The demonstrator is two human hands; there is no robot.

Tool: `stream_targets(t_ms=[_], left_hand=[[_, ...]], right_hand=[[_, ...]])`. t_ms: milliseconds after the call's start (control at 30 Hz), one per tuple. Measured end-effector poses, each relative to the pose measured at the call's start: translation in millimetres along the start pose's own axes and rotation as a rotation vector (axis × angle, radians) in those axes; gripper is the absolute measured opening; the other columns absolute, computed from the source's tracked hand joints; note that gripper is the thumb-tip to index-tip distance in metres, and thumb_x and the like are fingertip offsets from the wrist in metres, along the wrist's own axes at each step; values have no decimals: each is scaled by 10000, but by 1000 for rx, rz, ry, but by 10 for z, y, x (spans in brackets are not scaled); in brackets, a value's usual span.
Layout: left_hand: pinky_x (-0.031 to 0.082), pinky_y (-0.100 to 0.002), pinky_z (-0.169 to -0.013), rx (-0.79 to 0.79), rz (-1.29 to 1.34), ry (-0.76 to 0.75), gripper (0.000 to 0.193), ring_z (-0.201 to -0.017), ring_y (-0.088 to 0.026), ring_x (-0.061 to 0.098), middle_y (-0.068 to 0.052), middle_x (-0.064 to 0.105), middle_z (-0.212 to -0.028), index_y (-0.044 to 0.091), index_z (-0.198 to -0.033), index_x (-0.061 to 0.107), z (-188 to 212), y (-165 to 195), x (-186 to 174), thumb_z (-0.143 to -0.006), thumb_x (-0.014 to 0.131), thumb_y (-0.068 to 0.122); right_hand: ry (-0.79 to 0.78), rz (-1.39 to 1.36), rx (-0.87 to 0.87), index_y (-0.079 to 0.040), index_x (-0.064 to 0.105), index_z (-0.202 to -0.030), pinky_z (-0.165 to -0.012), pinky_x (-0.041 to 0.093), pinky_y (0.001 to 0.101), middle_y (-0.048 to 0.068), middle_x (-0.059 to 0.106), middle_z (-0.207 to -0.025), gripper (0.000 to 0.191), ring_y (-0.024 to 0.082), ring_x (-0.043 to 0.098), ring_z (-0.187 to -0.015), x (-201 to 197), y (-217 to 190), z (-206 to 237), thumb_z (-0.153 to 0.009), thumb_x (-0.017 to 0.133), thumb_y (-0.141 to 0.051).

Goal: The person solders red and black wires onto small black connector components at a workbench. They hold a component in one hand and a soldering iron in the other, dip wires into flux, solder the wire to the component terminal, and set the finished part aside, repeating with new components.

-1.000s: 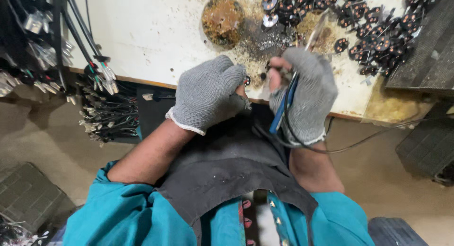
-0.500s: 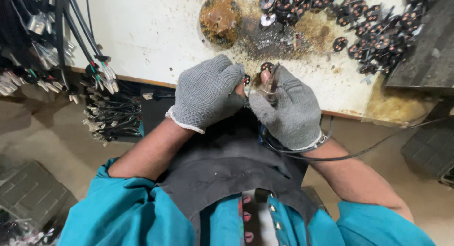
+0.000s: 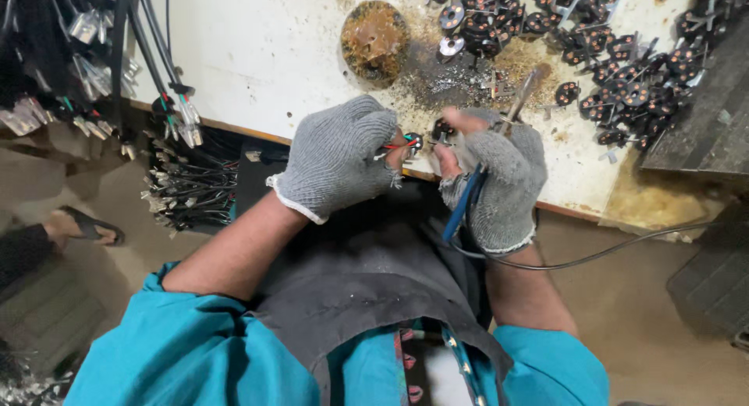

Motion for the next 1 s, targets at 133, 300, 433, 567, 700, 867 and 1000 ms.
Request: stream_targets(t_ms=[133,300,433,567,700,867,1000], left_hand=[[523,-419,-644,-1,2,0,153,-751,-308,662,-88,642,-854,141,-855,692,18,-7,10,-817,820,217],[531,-387,-674,27,148,179,177,-763,-264,655,-60,638,-824,137,-821,664,121,-108,-89,-813,834,187],[535,-380,-696,37,187,157,193,-801,-259,665,-47,657,-855,149,-857,669,135,-200,-103,-861,851,214],[512,-406,-655,56,109,15,242,-783,-291,653,-72,635,-822,154,-841,672,92,-237,-69,-786,880,267],[519,-405,-672,103,182,24,218,-796,-279,657,-52,637,-832,163,-884,669,75,-262,-109,-817,861,244],[517,-414,-686,138,256,49,206,-818,-297,651,-60,630,-848,151,-919,656,74,-292,-165,-834,835,207],[508,-421,-667,120,244,-7,184,-790,-301,644,-65,624,-822,143,-913,670,49,-300,-134,-846,835,191]], right_hand=[[19,76,142,-60,786,-1059,-896,487,433,135,709,-962,331,339,637,-961,-9,-27,-2,-763,919,-125],[-34,-192,294,-105,753,-1033,-879,555,344,81,751,-989,178,216,732,-950,26,-27,58,-884,851,-104],[-120,-263,243,-90,761,-1073,-810,572,326,99,742,-954,174,221,729,-879,150,-71,50,-906,810,-84],[31,3,31,8,683,-988,-785,547,403,130,718,-909,239,312,689,-831,262,-68,-36,-814,837,-44],[58,-259,227,-71,683,-1010,-756,559,319,83,722,-966,181,240,714,-815,335,-1,-21,-915,837,-72],[24,-180,178,-53,662,-1043,-816,561,319,48,750,-972,196,188,744,-847,385,-48,-24,-942,830,-58],[58,37,215,-37,676,-1041,-840,522,404,129,745,-951,260,261,689,-881,283,-90,-20,-857,853,-85]])
Point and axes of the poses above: each hand's wrist, its own z-axis away from the middle knuckle, its own x-axis out of the palm, y = z × x, the point moved 2 cm from there along -z, towards the middle knuckle
